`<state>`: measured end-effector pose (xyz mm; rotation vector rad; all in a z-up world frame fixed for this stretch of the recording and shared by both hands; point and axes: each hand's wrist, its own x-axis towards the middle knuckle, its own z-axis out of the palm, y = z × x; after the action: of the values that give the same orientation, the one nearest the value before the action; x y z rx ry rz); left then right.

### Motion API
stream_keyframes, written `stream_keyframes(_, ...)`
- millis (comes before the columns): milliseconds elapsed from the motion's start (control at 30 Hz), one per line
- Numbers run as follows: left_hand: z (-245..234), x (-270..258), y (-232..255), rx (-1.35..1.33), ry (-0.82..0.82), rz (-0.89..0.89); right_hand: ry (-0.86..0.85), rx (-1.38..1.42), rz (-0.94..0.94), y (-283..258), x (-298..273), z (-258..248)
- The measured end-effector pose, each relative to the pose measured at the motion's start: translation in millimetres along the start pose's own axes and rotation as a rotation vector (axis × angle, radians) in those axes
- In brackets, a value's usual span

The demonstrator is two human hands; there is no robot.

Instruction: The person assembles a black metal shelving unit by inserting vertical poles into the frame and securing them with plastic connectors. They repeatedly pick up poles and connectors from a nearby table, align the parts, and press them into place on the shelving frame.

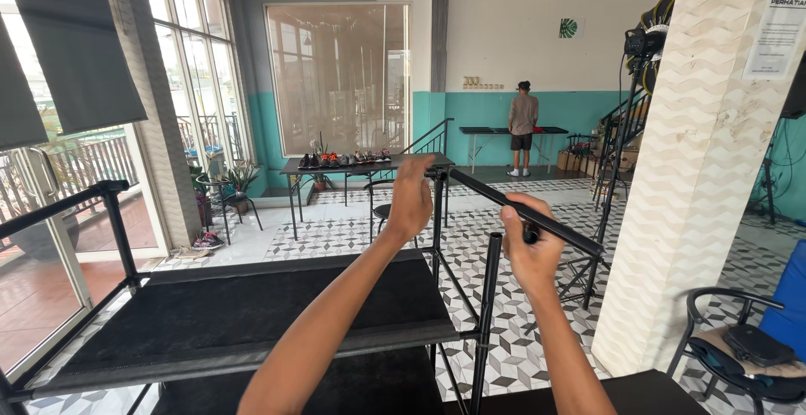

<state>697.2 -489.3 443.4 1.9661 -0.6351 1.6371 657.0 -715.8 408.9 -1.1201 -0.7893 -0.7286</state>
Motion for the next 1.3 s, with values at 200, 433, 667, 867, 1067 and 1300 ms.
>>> stream_keyframes(200,28.8,3.6,-39.5,-0.054,-0.233,-0.481,-0.052,-0.074,-0.188,29.9,11.1,10.3)
stream_keyframes(433,43.1,-2.5,-54.3,-0.468,-0.229,-0.609,-0.017,-0.061,0.022,49.8,14.5,21.2)
stream_keyframes(667,57.3,-11.1,-69.5,-0.469,-0.168,-0.488,-0.019,-0.011,0.101,64.2,21.0,25.8)
stream_keyframes(867,67.5,-18.5,-70.0,-0.414,-0.120,-0.459,-0.003,-0.142,0.115,76.4,28.2,29.5)
stream_keyframes(1067,70.9,-24.4,-65.8,-0.261,-0.055,-0.388,-0.025,-0.146,-0.131,80.1,30.2,36.0)
stream_keyframes(1300,64.8,-22.3,-50.3,-0.171,-0.003,-0.299,-0.122,-0.428,-0.259,73.9,30.2,42.5)
